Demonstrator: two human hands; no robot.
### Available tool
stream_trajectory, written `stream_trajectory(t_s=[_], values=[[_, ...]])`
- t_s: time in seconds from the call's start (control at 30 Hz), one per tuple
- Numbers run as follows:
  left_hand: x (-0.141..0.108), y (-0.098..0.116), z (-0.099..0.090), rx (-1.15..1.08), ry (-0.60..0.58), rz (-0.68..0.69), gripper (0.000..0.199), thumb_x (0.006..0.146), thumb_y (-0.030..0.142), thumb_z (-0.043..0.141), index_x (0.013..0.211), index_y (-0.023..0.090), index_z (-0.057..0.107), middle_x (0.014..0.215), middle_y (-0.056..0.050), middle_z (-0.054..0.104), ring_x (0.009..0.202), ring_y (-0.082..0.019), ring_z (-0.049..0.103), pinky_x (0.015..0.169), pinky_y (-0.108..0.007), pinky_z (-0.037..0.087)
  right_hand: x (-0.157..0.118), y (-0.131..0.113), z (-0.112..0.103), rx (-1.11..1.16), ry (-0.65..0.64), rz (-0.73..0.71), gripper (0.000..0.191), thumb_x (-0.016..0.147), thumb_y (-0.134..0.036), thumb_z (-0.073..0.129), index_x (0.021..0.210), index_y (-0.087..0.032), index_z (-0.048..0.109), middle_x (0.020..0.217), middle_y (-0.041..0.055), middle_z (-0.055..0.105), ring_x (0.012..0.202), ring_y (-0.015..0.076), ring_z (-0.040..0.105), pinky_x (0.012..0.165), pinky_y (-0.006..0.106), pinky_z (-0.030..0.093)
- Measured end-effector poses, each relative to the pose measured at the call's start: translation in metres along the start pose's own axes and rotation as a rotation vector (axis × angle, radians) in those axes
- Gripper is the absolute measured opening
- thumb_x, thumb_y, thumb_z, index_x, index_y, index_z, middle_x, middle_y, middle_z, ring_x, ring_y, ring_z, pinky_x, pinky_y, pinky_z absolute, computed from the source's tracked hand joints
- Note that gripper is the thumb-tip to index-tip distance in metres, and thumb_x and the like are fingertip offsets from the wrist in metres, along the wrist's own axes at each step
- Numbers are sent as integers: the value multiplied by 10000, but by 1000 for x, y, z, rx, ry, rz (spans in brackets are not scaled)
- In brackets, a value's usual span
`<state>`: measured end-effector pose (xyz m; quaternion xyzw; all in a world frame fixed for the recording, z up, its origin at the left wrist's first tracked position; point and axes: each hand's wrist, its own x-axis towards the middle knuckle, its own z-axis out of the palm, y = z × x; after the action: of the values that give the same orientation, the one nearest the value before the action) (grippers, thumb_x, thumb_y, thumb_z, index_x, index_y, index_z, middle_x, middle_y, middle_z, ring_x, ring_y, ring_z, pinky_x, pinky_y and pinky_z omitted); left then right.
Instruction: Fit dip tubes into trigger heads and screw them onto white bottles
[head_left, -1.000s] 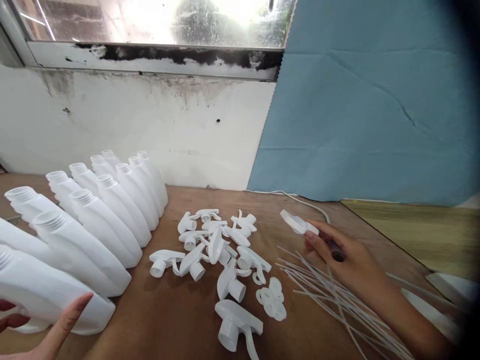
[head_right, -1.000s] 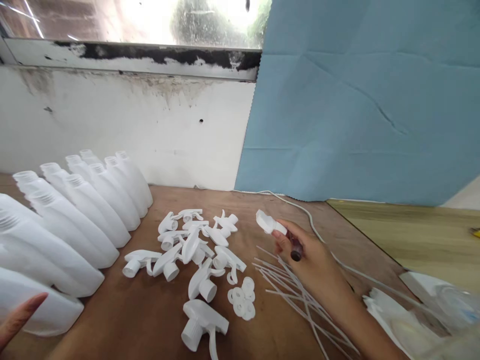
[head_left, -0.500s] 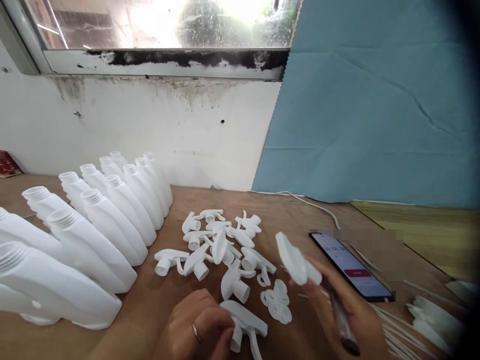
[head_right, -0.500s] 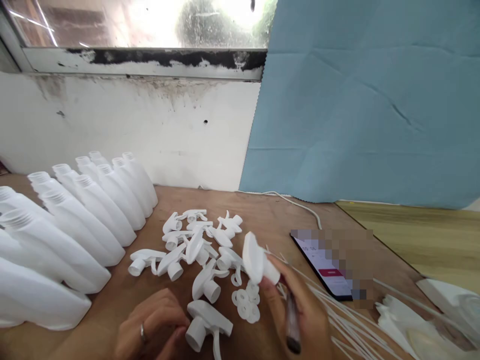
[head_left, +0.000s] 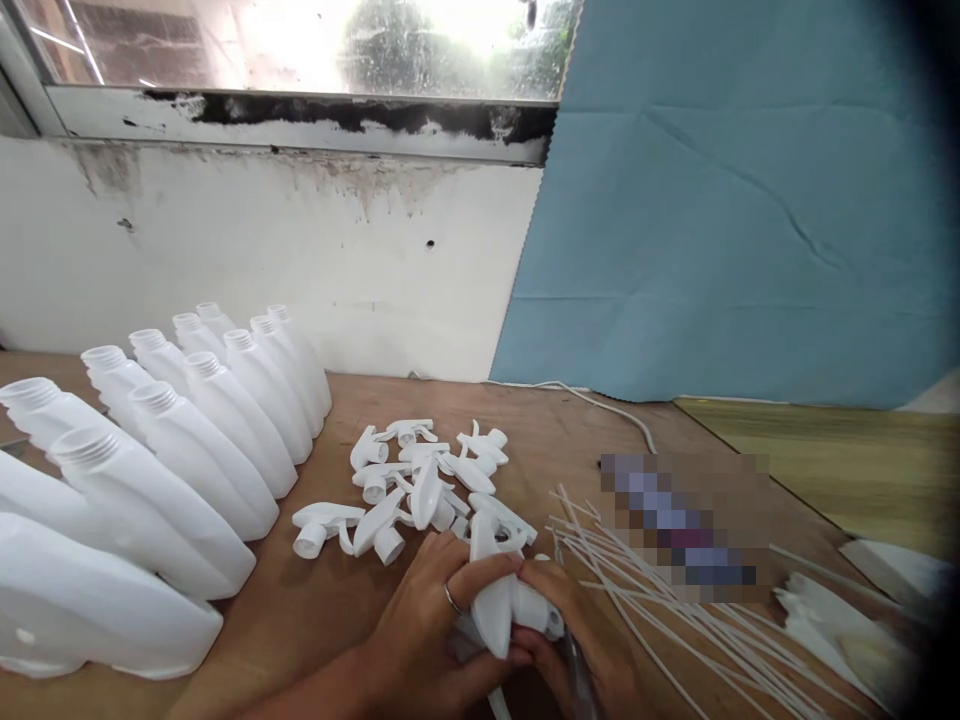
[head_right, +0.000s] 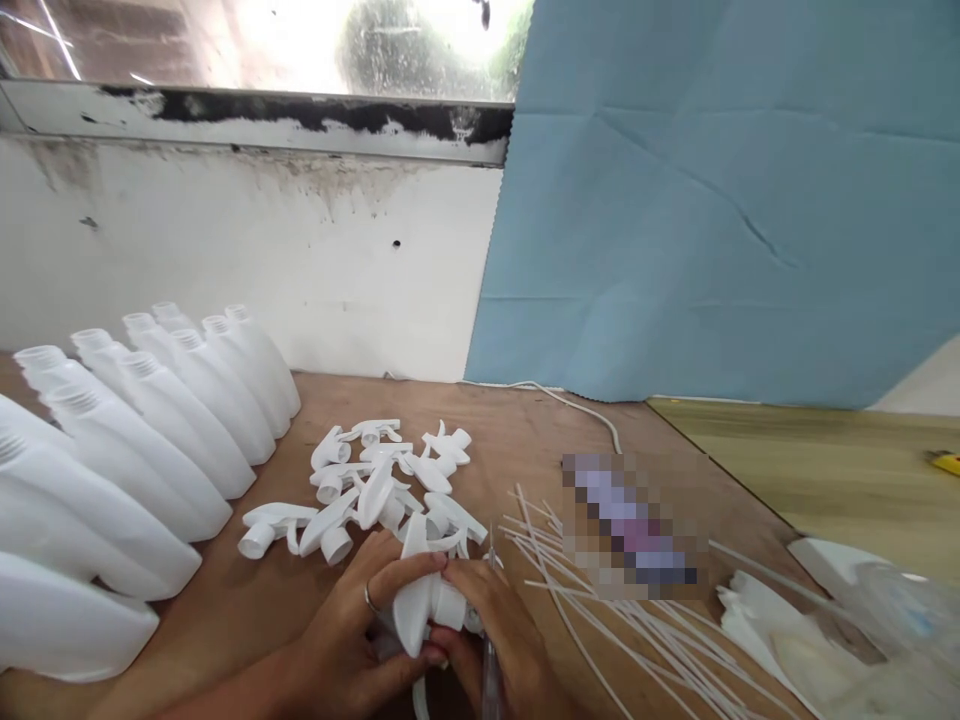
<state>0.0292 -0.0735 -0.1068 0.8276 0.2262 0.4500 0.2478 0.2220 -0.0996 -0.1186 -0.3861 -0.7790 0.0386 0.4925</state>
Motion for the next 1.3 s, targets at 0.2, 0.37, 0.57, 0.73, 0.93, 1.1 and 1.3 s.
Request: stream_trajectory(t_s=[0.2,0.37,0.57,0.73,0.93,1.1,1.3], values=[[-13,-10,-8,-542,161,-433,404,896,284,662,1213,305,414,1003,-18,535,805,-157,518,700,-248,434,-8,3,-17,206,39,266,690,909,-760,285,1268,-253,584,832,62,635,627,233,631,561,327,540],[-8,-13,-14,-826,255,-522,468,853,299,733,1057,278,312,948,21,486,783,-123,466,675,-218,399,6,-10,-35,203,-57,262,393,962,-585,471,1118,-270,649,809,46,679,719,238,685,654,315,580],[-4,-7,-9,-799,232,-549,480,847,316,723,946,254,258,785,70,436,662,-97,385,604,-192,347,16,-19,-28,211,-88,-74,272,942,-442,617,1155,-276,644,1040,71,714,922,224,706,809,295,597],[-4,-5,-7,-668,259,-575,472,797,262,731,879,240,267,712,89,387,605,-87,332,548,-173,306,19,-25,-28,126,-260,-140,318,976,-364,562,1272,-248,587,1103,99,721,973,261,703,853,366,595],[-5,-5,-6,-503,252,-574,382,742,160,677,853,224,318,710,78,401,628,-99,362,576,-180,323,11,-14,-13,9,-193,-331,352,909,-117,539,1254,-178,571,1043,108,743,929,242,707,813,389,582],[-7,-5,-8,-358,259,-569,315,728,133,622,855,220,347,717,68,396,645,-110,371,604,-195,339,9,-11,-13,-126,-228,-403,418,809,-34,591,1210,-148,610,986,90,753,901,231,702,815,378,569],[-5,-4,-7,-356,240,-562,284,736,136,582,850,224,337,691,69,410,620,-114,382,583,-201,336,9,-13,-6,109,-188,-293,498,793,2,510,1264,-154,557,961,84,728,850,215,686,743,356,564]])
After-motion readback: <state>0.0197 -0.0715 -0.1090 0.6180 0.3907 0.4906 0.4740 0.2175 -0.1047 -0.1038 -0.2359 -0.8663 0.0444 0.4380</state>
